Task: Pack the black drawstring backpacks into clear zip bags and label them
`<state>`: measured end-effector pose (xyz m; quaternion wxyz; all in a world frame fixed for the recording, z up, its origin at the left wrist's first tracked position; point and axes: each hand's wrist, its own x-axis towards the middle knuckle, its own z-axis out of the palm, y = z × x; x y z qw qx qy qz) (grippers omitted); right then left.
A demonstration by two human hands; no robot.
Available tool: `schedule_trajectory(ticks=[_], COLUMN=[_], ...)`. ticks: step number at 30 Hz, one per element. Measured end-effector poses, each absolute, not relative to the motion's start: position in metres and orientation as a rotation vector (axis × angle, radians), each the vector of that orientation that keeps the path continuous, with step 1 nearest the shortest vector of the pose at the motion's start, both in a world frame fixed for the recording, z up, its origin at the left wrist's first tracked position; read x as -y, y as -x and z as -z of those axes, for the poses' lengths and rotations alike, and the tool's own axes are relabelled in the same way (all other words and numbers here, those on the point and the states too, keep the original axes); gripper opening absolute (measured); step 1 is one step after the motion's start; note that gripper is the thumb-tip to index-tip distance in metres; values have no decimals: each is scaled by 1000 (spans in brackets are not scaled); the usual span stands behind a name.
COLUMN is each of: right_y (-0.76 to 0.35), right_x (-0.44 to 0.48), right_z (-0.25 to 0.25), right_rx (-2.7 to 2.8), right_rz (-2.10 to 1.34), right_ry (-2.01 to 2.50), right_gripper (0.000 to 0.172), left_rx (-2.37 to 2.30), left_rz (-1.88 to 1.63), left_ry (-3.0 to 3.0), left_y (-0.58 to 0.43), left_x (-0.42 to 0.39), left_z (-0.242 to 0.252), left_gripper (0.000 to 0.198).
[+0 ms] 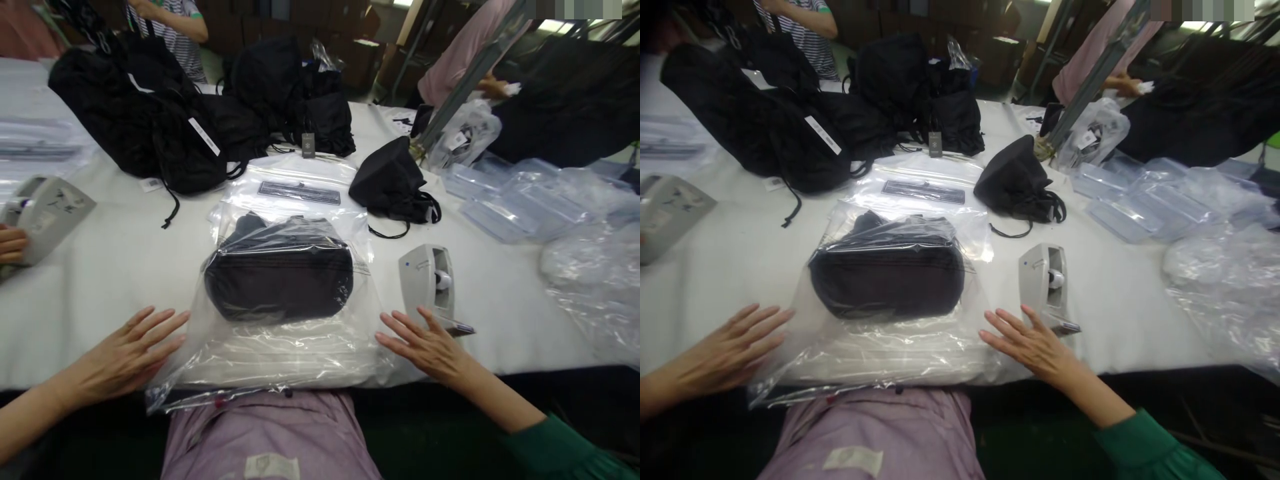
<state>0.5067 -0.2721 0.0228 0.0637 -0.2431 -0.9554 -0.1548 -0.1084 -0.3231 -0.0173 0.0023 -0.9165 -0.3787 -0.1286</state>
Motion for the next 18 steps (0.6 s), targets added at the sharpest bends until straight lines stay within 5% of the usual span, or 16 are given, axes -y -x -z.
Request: schedule_trajectory(ticks=[7, 12, 18], right_y=[-491, -479, -472], right_x=[253, 251, 246], right_z=[-24, -29, -32], right_rx=[3075, 3089, 3016], right_rz=[3, -303, -695], right_ry=[508, 420, 432], right_gripper=[53, 55, 44], left_rx=[1170, 936, 1063], left_rz=[473, 137, -60], left_ry=[2865, 3160, 3725], left_y=[97, 74, 46], left_x=[321, 313, 280], left_z=[-4, -19, -22], left_gripper=[49, 66, 47])
